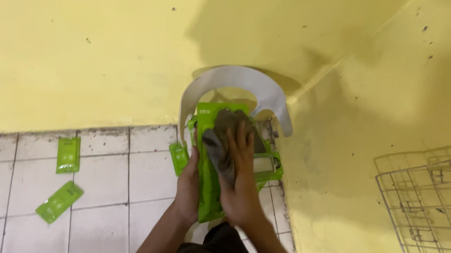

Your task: The person repeatedly picks up packaged phone cases from a white plastic chair and hangs them on a wall-mounted wire grid rack. The person handles the items one at a time, moving between the chair and the rack to organize the stock.

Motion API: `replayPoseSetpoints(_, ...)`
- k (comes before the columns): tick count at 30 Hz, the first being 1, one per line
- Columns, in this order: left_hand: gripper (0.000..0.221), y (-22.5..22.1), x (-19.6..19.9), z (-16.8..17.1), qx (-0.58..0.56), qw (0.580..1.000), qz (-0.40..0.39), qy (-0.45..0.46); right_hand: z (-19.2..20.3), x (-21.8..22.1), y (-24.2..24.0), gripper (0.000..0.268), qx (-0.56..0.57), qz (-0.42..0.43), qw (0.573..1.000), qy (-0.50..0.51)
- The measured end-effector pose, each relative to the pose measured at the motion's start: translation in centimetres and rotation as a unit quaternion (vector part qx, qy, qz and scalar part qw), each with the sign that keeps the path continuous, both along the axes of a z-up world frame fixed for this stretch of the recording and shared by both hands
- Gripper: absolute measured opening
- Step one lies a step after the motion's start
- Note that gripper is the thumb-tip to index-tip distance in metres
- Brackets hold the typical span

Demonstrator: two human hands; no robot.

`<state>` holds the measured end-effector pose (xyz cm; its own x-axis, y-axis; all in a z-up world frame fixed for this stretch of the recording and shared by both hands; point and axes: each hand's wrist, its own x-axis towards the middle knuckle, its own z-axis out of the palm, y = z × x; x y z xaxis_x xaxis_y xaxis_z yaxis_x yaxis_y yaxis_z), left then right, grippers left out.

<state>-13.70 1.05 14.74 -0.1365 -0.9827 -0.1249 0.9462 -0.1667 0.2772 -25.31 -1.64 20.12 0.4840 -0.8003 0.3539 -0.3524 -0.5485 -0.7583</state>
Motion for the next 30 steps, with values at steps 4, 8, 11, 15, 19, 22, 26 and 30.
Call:
replayPoseSetpoints(4, 0.072, 0.9, -0.2, 0.9, -0.002, 0.997, -0.065, -0.027, 1.6, 1.3, -4.2, 0.076, 0.001, -0.027, 0.999, 0.019)
replayPoseSetpoints(8, 0.068, 1.4, -0.9, 0.4, 0.027, 0.999, -0.037, 0.025, 3.0, 1.4, -6.1, 0.083, 0.024, -0.056, 0.998, -0.02)
replayPoseSetpoints(11, 0.066, 1.1, -0.9, -0.4, 0.042, 0.998, 0.022, 0.052, 3.0, 1.4, -4.5, 0.074, -0.004, 0.037, 0.988, 0.152)
replayPoseSetpoints(15, 0.063, -1.7, 0.5, -0.8, 0.038, 0.989, 0.111, 0.09, 1.4, 1.4, -1.5, 0.089, -0.057, 0.099, 0.945, 0.305)
replayPoseSetpoints(19, 0.08, -4.8, 2.3, -0.6, 0.159, 0.983, 0.089, 0.005, 0.4, -1.9, -0.3, 0.085, 0.018, 0.142, 0.957, 0.251)
replayPoseSetpoints(22, 0.079, -8.4, 1.1, 0.1, 0.17, 0.98, 0.095, -0.037, 0.5, -4.2, -3.1, 0.083, 0.009, 0.124, 0.965, 0.229)
replayPoseSetpoints(26, 0.078, -11.4, -3.3, 0.5, 0.168, 0.976, 0.082, -0.114, 0.2, -6.8, -9.2, 0.08, 0.039, 0.067, 0.986, 0.146)
replayPoseSetpoints(30, 0.073, -14.5, -6.3, 1.3, 0.067, 0.985, 0.143, -0.065, 0.7, -8.6, -12.4, 0.09, 0.025, 0.101, 0.977, 0.186)
